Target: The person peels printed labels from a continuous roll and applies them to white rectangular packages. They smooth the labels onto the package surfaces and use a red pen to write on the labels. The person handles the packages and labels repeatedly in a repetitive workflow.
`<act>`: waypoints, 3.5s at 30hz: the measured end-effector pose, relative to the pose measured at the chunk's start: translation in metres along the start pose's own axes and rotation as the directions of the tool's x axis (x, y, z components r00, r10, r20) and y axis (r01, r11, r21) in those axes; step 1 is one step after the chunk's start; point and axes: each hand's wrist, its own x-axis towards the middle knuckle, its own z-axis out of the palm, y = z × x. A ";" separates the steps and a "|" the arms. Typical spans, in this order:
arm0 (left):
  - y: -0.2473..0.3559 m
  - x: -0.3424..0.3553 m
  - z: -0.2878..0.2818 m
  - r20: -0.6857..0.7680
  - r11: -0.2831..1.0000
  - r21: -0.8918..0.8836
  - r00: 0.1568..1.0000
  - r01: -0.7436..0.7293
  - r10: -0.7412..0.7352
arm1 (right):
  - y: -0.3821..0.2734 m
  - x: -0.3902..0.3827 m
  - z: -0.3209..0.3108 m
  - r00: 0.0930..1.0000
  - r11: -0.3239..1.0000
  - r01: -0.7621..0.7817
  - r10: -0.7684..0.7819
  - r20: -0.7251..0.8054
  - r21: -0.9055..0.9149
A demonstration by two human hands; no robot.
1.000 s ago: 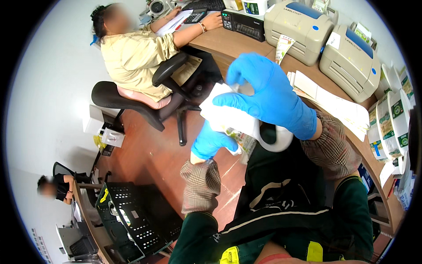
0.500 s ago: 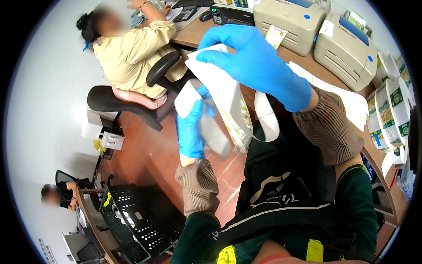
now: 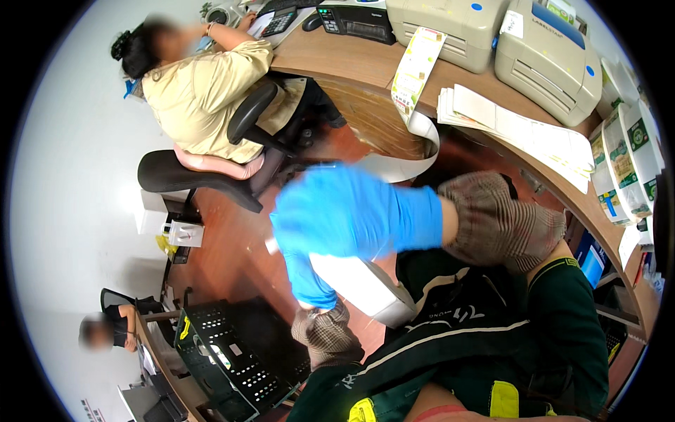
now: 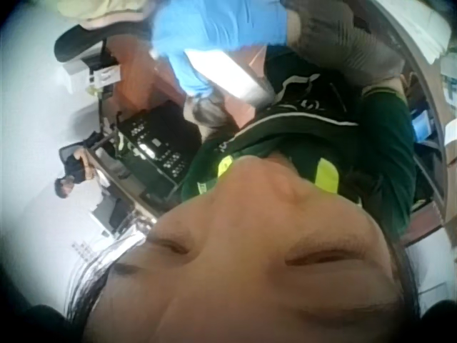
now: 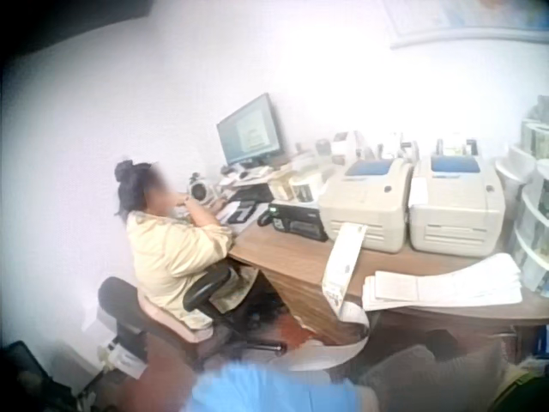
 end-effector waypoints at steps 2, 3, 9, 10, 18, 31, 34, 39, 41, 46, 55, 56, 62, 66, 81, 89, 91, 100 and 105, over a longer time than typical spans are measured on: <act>-0.004 0.005 0.007 -0.045 0.998 0.033 0.997 0.061 -0.059 | -0.027 -0.020 0.009 0.996 0.997 0.076 -0.075 -0.045 0.022; 0.002 0.001 0.011 -0.080 0.997 0.050 0.995 0.059 -0.055 | -0.043 -0.025 0.012 0.996 0.993 0.092 -0.093 0.005 0.068; -0.009 0.038 -0.020 0.022 0.935 0.355 1.000 -0.010 0.002 | -0.083 -0.054 -0.016 0.990 0.965 0.131 -0.139 0.019 0.226; -0.008 0.043 -0.020 0.115 0.990 0.120 0.989 0.076 -0.090 | -0.087 -0.060 -0.027 0.973 0.945 0.096 -0.155 0.171 0.314; -0.005 0.060 -0.023 0.286 0.996 0.077 0.956 0.053 -0.073 | -0.105 -0.090 -0.030 0.985 0.820 -0.112 0.016 0.174 0.561; 0.021 0.073 -0.024 0.274 0.938 0.341 0.961 -0.062 -0.036 | -0.072 -0.096 -0.036 0.714 0.194 -0.669 0.434 0.549 0.718; 0.026 0.054 -0.023 0.227 0.811 0.583 0.967 -0.041 -0.114 | -0.045 -0.101 -0.020 0.368 0.145 -0.821 0.874 0.317 0.552; 0.036 0.024 -0.040 0.224 0.619 0.783 0.904 0.055 -0.364 | -0.030 -0.075 0.005 0.244 -0.311 -0.532 0.834 0.495 0.787; 0.034 0.015 -0.044 0.192 0.576 0.804 0.854 0.146 -0.483 | -0.026 -0.067 0.011 0.158 -0.498 -0.513 0.745 0.648 0.699; 0.026 0.008 -0.056 0.195 0.559 0.810 0.819 0.176 -0.540 | -0.028 -0.057 0.027 0.250 -0.427 -0.392 0.803 0.541 0.815; 0.012 -0.005 -0.081 0.100 0.672 0.685 0.878 0.281 -0.468 | -0.026 -0.044 0.037 0.327 -0.624 -0.200 0.684 0.652 0.755; 0.012 -0.007 -0.085 0.127 0.751 0.615 0.910 0.240 -0.395 | -0.031 -0.046 0.039 0.339 -0.596 -0.223 0.695 0.634 0.772; 0.021 0.007 -0.070 0.093 0.822 0.561 0.994 -0.099 0.056 | -0.058 -0.066 0.055 0.341 -0.282 -0.476 0.814 0.470 0.833; 0.022 0.009 -0.065 0.083 0.767 0.622 0.987 -0.157 0.135 | -0.065 -0.069 0.053 0.337 -0.051 -0.745 0.832 0.441 0.665; 0.033 0.011 -0.065 0.111 0.844 0.479 0.971 -0.241 0.214 | -0.034 -0.105 0.029 0.275 0.035 -0.695 0.936 0.221 0.718; 0.030 0.010 -0.058 0.336 0.946 0.254 0.935 -0.203 0.110 | -0.031 -0.096 0.045 0.649 0.663 -0.748 0.726 0.228 0.017; 0.029 0.003 -0.055 0.285 0.933 0.278 0.947 -0.228 0.146 | -0.024 -0.090 0.058 0.655 0.674 -0.738 0.705 0.272 0.027; 0.051 0.007 -0.077 0.463 0.974 0.014 0.865 -0.225 0.193 | -0.005 -0.097 0.023 0.688 0.567 -0.725 0.611 0.391 0.391; 0.052 0.010 -0.081 0.474 0.943 0.133 0.855 -0.306 0.210 | 0.003 -0.109 -0.034 0.601 0.191 -0.730 0.637 0.482 0.657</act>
